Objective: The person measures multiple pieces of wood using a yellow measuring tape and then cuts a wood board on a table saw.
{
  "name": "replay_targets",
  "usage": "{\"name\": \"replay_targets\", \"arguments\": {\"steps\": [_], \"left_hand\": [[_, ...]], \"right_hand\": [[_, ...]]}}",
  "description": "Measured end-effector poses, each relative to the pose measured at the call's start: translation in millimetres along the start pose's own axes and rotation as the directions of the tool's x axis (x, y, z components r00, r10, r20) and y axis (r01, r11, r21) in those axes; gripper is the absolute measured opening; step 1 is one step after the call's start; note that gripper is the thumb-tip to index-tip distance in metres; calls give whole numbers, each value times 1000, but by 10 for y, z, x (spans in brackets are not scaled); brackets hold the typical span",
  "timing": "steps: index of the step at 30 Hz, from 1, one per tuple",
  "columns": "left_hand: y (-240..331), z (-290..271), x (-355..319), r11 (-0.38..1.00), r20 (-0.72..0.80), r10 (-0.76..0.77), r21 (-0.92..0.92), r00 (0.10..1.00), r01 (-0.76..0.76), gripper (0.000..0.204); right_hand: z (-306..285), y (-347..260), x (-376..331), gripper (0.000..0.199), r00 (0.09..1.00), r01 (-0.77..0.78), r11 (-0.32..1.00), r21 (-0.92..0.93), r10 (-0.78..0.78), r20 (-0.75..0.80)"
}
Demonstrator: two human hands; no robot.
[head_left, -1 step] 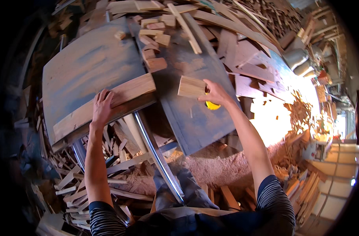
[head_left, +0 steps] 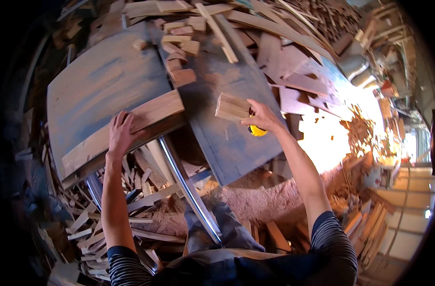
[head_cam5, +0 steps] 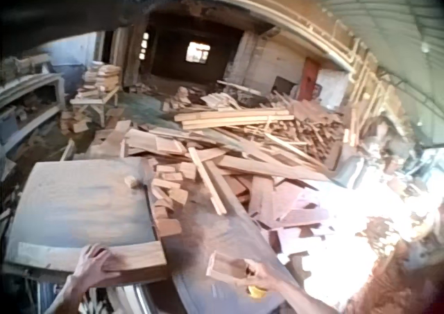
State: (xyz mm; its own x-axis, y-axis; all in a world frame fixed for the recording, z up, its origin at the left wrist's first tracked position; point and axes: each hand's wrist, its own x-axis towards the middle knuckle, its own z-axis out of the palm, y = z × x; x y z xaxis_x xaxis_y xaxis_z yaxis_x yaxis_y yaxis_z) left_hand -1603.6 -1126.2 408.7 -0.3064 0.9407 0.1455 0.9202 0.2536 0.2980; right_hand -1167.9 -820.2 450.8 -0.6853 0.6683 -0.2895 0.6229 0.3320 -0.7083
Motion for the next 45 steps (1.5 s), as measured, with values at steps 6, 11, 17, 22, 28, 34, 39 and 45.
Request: {"name": "replay_targets", "arguments": {"steps": [6,11,17,22,28,34,39,45], "left_hand": [[419,139,-631,999,-16,-21,44,1000,21,71],[767,168,-1155,996,-11,-16,82,1000,17,74],[1191,14,-1580,977,100,-45,212,994,23,75],[2416,-368,-1924,747,289,-403,-444,869,494,77],[3377,-638,-2528,36,351,-279,-926,894,375,89],[3045,-466,-2905,-757,388,-279,-652,878,47,39],[2516,-511,-2998,-949,255,-197,-290,947,-119,37],[1916,-617,-3106,-972,178,-179,-187,968,-145,36]], "right_hand": [[-176,-126,-1882,93,975,-195,669,717,214,65],[126,-52,-2684,105,993,18,475,880,92,-70],[349,-245,-3087,107,995,33,469,882,69,-74],[498,-535,-3240,99,992,23,750,661,65,-108],[720,-1133,-3272,89,935,325,945,-49,-328,-135],[1047,-1483,-3563,83,977,212,958,192,-209,-36],[1422,-1369,-3802,68,999,-45,963,267,38,31],[1919,-1354,-3987,61,994,-102,972,210,91,62]]}}
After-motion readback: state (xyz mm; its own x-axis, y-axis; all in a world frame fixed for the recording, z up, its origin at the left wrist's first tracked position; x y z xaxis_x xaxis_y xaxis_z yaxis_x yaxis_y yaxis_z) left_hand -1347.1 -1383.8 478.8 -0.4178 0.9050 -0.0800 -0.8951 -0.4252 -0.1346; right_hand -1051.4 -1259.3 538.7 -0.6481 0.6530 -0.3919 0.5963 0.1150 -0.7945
